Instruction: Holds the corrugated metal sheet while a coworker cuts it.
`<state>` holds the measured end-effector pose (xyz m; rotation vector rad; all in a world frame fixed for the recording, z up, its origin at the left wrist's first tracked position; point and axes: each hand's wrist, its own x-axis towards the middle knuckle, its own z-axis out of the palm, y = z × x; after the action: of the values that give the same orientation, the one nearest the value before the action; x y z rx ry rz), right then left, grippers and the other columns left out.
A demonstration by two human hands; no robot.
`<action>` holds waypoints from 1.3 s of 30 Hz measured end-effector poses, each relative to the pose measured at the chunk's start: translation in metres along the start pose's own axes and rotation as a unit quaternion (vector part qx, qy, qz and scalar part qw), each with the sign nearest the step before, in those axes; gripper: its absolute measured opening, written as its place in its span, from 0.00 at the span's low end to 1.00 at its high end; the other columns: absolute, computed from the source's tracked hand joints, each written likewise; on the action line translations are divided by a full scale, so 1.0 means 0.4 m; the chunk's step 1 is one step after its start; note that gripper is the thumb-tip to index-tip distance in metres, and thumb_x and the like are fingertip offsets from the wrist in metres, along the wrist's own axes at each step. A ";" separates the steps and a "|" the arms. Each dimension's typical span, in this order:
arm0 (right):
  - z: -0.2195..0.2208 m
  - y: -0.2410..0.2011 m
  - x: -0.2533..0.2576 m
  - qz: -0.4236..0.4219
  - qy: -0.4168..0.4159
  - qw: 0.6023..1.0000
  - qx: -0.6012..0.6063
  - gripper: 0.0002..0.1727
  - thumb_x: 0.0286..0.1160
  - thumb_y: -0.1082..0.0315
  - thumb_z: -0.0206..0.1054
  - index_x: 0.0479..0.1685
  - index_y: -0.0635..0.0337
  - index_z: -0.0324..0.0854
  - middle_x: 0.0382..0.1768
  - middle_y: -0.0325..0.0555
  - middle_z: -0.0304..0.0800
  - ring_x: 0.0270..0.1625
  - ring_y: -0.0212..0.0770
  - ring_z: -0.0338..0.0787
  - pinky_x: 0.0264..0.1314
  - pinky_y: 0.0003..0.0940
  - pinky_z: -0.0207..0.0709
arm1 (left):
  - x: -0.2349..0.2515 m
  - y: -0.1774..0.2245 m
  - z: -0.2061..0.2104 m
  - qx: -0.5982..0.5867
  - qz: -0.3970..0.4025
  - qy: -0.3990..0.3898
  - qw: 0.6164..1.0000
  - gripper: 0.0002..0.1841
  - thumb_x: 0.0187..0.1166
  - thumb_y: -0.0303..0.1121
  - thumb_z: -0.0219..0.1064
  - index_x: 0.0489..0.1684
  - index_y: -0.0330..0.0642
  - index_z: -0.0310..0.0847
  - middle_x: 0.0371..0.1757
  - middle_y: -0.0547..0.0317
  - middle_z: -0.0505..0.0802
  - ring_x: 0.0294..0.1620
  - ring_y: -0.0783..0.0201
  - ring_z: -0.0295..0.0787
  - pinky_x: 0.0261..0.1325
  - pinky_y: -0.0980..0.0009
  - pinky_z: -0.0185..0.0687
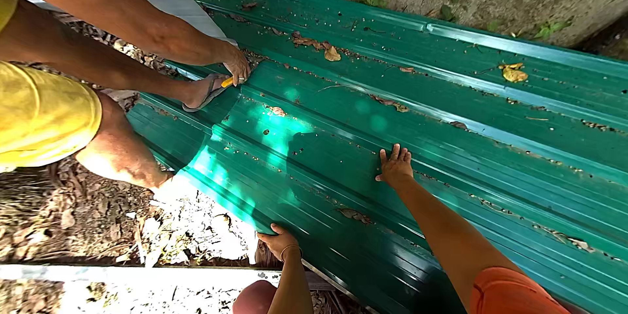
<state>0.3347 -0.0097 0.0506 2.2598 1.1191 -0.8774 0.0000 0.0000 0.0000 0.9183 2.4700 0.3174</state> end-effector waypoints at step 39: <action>0.021 0.007 0.005 -0.004 0.025 0.999 -0.020 0.59 0.78 0.40 0.68 0.97 0.61 0.32 0.92 0.78 0.23 0.95 0.74 0.34 0.93 0.66 0.34 | 0.004 -0.009 -0.005 -0.011 0.003 -0.010 1.000 0.38 0.94 0.53 0.46 0.96 0.41 0.35 0.76 0.34 0.82 0.74 0.41 0.84 0.73 0.46 0.79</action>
<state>0.3350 -0.0157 0.0435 2.2566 1.1586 -0.7997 -0.0041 -0.0015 -0.0001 0.9157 2.4409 0.3338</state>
